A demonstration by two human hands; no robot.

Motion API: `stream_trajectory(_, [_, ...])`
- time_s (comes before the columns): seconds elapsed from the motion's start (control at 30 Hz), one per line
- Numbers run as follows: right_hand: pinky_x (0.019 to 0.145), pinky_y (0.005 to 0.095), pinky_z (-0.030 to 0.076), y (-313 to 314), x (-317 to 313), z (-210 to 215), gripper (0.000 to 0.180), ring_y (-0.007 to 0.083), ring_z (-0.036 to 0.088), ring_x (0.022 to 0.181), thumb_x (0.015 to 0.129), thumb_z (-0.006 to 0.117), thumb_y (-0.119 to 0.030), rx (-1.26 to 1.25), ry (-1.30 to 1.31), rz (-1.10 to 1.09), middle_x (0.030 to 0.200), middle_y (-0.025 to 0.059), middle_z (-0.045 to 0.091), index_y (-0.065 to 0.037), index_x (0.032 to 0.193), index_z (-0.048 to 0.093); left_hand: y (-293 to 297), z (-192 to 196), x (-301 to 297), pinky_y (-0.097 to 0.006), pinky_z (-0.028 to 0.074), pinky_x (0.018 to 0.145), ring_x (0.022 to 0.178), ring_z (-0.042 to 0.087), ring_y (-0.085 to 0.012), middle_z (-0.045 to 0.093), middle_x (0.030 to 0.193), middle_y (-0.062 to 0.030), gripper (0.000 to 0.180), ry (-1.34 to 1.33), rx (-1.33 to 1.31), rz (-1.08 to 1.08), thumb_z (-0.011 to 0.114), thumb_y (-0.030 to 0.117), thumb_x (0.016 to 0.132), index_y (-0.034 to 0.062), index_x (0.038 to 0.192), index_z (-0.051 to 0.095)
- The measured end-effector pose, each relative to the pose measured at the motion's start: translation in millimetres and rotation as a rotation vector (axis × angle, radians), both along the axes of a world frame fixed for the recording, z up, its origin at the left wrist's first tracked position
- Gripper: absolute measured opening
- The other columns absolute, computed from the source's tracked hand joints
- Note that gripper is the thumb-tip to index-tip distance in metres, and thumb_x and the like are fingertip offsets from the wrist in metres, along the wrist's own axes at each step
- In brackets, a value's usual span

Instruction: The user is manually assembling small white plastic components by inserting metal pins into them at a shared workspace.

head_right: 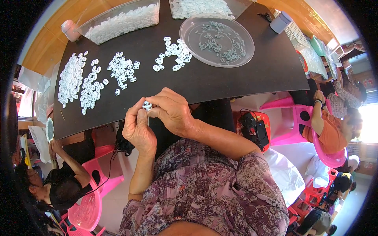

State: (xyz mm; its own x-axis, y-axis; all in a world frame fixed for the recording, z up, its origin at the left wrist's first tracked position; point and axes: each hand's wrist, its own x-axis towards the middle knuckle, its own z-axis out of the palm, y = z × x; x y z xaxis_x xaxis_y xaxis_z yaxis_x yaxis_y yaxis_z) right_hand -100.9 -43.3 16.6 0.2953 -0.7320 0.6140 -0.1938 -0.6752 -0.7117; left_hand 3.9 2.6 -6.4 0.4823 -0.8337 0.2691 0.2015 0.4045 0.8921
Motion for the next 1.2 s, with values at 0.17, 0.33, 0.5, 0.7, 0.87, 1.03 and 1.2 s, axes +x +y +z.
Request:
stream_trajectory(0.17, [0.056, 0.0280, 0.044, 1, 1, -7, 0.027, 0.0178, 0.053, 0.064, 0.066, 0.068, 0.002, -0.055, -0.006, -0.009, 0.074, 0.0083, 0.062, 0.002, 0.092, 0.064, 0, -6, -2, -0.021, 0.044, 0.069, 0.076, 0.052, -0.0092, 0.058, 0.088, -0.0032, 0.021, -0.045, -0.016, 0.030, 0.059, 0.010, 0.088, -0.0053, 0.102, 0.061])
stream_trajectory(0.33, [0.055, 0.0271, 0.043, 1, 4, -5, 0.028, 0.0176, 0.052, 0.063, 0.066, 0.069, 0.002, -0.042, 0.007, -0.014, 0.074, 0.0076, 0.061, 0.002, 0.093, 0.063, -2, -9, 1, -0.022, 0.045, 0.068, 0.076, 0.053, -0.0095, 0.058, 0.088, -0.0041, 0.020, -0.003, -0.009, 0.020, 0.059, 0.010, 0.088, -0.0050, 0.102, 0.061])
stream_trajectory(0.5, [0.056, 0.0274, 0.043, 3, 3, 1, 0.029, 0.0173, 0.052, 0.063, 0.066, 0.069, 0.002, 0.032, -0.022, -0.020, 0.074, 0.0060, 0.061, 0.000, 0.095, 0.063, -1, 2, 5, -0.023, 0.047, 0.071, 0.082, 0.057, -0.0115, 0.062, 0.096, -0.0084, 0.020, 0.121, 0.020, -0.069, 0.059, 0.007, 0.087, -0.0060, 0.102, 0.060])
stream_trajectory(0.7, [0.058, 0.0290, 0.043, 2, 2, 0, 0.029, 0.0182, 0.053, 0.065, 0.066, 0.069, 0.001, -0.067, 0.020, -0.012, 0.077, 0.0059, 0.061, -0.001, 0.095, 0.062, 0, 7, 6, -0.024, 0.046, 0.076, 0.085, 0.057, -0.0117, 0.062, 0.097, -0.0081, 0.023, 0.161, 0.045, -0.086, 0.059, 0.007, 0.087, -0.0066, 0.105, 0.059])
stream_trajectory(0.87, [0.058, 0.0294, 0.043, 4, 3, 0, 0.029, 0.0196, 0.053, 0.065, 0.067, 0.069, 0.000, -0.130, 0.031, -0.040, 0.078, 0.0062, 0.062, -0.001, 0.095, 0.061, 4, 4, 5, -0.023, 0.045, 0.076, 0.085, 0.056, -0.0116, 0.061, 0.097, -0.0073, 0.024, 0.110, 0.022, -0.096, 0.059, 0.010, 0.088, -0.0063, 0.106, 0.059])
stream_trajectory(1.03, [0.054, 0.0311, 0.042, 7, 7, 1, 0.028, 0.0231, 0.051, 0.063, 0.066, 0.070, -0.001, -0.191, -0.021, -0.035, 0.077, 0.0092, 0.058, 0.001, 0.091, 0.058, 7, 6, 1, -0.024, 0.045, 0.075, 0.083, 0.055, -0.0109, 0.061, 0.096, -0.0068, 0.026, 0.037, -0.003, -0.011, 0.059, 0.014, 0.088, -0.0063, 0.105, 0.060])
stream_trajectory(1.2, [0.053, 0.0308, 0.042, 9, 8, -1, 0.027, 0.0225, 0.051, 0.062, 0.067, 0.069, 0.000, -0.239, -0.037, -0.031, 0.076, 0.0099, 0.058, 0.003, 0.091, 0.058, 11, 8, 2, -0.024, 0.044, 0.075, 0.082, 0.054, -0.0111, 0.061, 0.094, -0.0070, 0.025, -0.090, -0.013, 0.070, 0.060, 0.014, 0.087, -0.0069, 0.102, 0.062])
